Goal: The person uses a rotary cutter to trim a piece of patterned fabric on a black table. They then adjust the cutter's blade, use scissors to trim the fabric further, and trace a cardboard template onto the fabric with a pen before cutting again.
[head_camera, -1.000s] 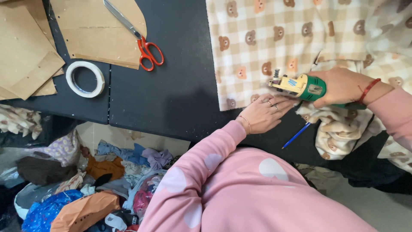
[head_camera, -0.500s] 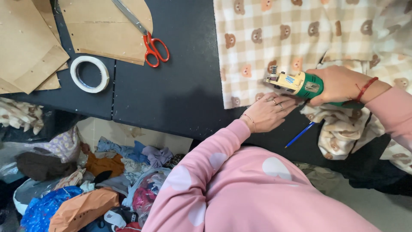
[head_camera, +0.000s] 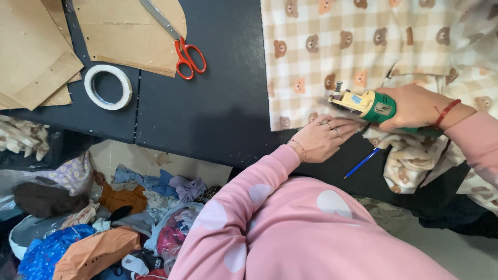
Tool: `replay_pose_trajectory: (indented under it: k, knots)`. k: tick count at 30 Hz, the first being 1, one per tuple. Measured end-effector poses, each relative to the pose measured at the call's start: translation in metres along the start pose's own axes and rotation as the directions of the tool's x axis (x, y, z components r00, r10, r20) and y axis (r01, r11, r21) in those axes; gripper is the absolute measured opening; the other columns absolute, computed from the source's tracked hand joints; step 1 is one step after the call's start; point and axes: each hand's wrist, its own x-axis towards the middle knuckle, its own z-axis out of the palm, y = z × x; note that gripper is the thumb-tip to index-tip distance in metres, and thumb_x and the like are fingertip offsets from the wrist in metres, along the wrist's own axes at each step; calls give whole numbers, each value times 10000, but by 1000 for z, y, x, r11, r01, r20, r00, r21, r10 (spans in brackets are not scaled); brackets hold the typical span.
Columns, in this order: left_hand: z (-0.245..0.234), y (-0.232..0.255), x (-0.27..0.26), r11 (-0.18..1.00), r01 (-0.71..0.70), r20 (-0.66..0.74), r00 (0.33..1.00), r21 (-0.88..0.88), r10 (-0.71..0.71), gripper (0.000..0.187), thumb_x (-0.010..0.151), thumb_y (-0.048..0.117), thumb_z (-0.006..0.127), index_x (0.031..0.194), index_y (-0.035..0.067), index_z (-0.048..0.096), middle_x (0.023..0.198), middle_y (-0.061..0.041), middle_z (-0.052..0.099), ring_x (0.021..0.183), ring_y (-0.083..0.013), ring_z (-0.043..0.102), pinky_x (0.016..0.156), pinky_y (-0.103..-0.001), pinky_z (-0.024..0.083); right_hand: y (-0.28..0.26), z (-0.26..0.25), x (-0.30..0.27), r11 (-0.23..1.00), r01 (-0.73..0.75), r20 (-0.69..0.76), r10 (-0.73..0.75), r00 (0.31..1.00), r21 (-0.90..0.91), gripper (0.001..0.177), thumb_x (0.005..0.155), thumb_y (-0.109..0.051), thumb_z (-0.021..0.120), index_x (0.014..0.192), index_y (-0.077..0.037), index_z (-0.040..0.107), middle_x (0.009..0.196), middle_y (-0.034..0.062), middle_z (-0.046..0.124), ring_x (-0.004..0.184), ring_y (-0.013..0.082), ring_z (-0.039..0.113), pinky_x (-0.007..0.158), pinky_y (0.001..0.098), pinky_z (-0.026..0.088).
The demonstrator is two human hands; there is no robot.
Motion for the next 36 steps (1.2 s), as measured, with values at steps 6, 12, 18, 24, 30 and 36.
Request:
replay_pose_trajectory:
  k: [6,12,18,24,30,36]
  knots:
    - [8,0,-1,998,10,59,998,65,-14,615,920,291,597,1488,75,504,1551,-24,485,1438,-162,427,1121,-402,348,-14,-3,8,1000,20,-7,-19,1000,4,760,567,-424,871,1250,-192,632,931,190,769,874,408,728,810,472,574]
    - [7,1,-1,999,13,60,998,40,-15,597,914,298,600,1464,80,523,1560,-15,491,1415,-178,444,1109,-404,350,-38,-18,11,1000,-2,30,2,1000,-3,744,549,-400,877,1215,-172,636,920,201,775,854,406,740,810,473,587]
    - [3,2,0,999,12,26,1000,49,-13,656,907,287,605,1513,65,484,1544,-21,496,1396,-183,475,1133,-406,349,-33,-13,23,999,35,25,-35,999,-4,740,551,-408,884,1214,-181,646,944,200,763,861,401,740,825,466,585]
    - [13,1,-2,999,45,16,999,0,-45,665,908,264,607,1535,98,458,1561,-2,490,1394,-179,474,1161,-404,348,-33,-13,22,995,40,17,-38,999,-96,720,569,-385,855,1221,-171,636,918,197,771,858,402,739,842,461,582]
    - [8,0,-2,999,20,3,1000,31,-20,672,883,262,603,1515,75,470,1543,-27,498,1406,-175,467,1111,-403,357,-34,-22,10,999,6,33,-5,999,-38,788,569,-375,881,1284,-211,592,882,179,773,826,400,736,807,463,587]
    - [12,0,-3,1000,27,-16,1000,10,-27,668,895,241,598,1531,79,477,1558,-19,477,1399,-181,487,1109,-404,363,-32,-16,20,997,18,30,-16,999,-68,809,554,-415,906,1275,-194,616,901,195,776,839,403,742,822,453,593]
